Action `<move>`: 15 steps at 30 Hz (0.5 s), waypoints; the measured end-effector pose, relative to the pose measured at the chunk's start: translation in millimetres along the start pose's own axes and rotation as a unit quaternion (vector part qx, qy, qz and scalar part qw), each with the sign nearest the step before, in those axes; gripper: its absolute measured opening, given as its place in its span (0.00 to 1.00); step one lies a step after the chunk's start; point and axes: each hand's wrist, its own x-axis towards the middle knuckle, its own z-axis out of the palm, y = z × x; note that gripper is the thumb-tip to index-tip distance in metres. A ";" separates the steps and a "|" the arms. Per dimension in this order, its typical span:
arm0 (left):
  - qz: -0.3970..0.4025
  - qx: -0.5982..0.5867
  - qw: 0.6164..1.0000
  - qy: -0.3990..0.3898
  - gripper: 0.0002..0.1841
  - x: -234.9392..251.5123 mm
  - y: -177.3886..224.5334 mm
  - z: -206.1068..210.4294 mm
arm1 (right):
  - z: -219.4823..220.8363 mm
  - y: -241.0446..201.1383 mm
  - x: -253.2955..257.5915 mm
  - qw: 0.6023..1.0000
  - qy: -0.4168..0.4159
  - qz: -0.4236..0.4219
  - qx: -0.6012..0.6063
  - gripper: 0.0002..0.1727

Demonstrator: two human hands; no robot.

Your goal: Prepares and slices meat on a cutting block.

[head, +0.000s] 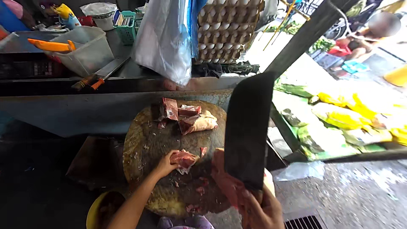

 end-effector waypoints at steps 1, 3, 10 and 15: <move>0.001 -0.029 0.999 0.033 0.35 -10.2 -5.1 5.9 | 13.8 6.0 -4.6 1.000 -0.002 -0.009 -0.028 0.18; 0.002 -0.060 0.993 0.106 0.33 -27.4 -10.8 19.9 | 38.7 24.4 -14.0 0.995 -0.004 -0.021 -0.099 0.19; 0.009 -0.108 0.965 0.240 0.16 -57.0 -20.6 33.5 | 97.0 81.1 -43.5 0.945 -0.041 0.036 -0.322 0.22; 0.044 -0.073 0.961 0.263 0.10 -62.8 -13.3 32.9 | 106.3 106.1 -51.1 0.918 -0.083 0.174 -0.347 0.23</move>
